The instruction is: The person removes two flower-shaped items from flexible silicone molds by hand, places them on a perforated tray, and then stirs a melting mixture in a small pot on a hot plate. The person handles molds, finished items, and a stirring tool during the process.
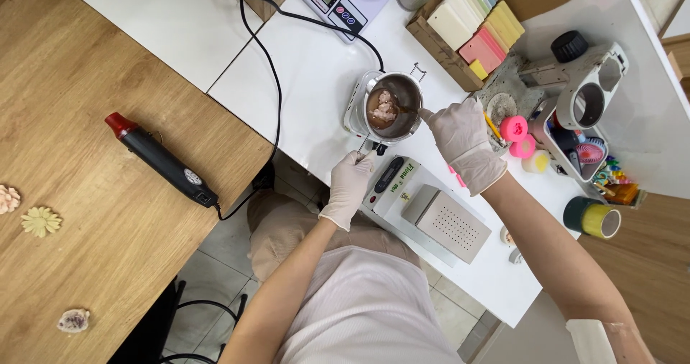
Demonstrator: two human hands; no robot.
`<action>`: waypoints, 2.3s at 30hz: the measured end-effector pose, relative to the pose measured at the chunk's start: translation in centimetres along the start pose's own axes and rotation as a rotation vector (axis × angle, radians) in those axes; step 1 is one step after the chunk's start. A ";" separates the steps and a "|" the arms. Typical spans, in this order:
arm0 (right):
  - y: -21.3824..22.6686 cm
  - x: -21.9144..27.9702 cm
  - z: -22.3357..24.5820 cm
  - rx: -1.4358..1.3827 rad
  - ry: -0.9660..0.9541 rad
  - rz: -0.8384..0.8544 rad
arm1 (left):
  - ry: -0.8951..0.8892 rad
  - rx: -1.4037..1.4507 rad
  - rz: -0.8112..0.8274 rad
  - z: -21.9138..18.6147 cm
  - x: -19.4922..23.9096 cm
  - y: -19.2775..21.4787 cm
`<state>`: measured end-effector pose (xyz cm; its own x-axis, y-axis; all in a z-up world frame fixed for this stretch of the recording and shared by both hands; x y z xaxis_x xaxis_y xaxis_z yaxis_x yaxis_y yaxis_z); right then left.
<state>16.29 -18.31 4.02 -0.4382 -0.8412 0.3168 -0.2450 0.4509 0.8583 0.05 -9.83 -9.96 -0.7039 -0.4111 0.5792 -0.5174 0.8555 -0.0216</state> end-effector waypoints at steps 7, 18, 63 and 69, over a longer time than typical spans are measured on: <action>0.1 0.4 0.3 -0.091 -0.076 0.042 | 0.077 0.022 -0.019 1.6 -0.1 -0.4; -0.1 1.2 1.4 -0.154 -0.116 0.029 | 0.175 0.112 0.011 2.3 0.0 -0.9; -1.0 0.8 4.5 -0.629 -0.368 0.314 | 0.403 0.541 -0.009 14.9 2.2 -7.7; -0.3 0.8 4.7 -0.657 -0.375 0.316 | 0.179 0.187 0.244 18.1 3.1 -9.7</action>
<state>11.99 -17.70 2.17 -0.6900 -0.4957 0.5274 0.4441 0.2854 0.8493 -5.89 -25.10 -22.66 -0.7299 -0.1262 0.6718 -0.4364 0.8424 -0.3159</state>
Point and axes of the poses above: each hand's wrist, its own x-axis away from the middle knuckle, its own y-axis out of the back of the hand, z = x × y, the point moved 9 cm from there along -x, towards the middle knuckle, and after that the axes turned 3 degrees about y, right-handed, at the moved point
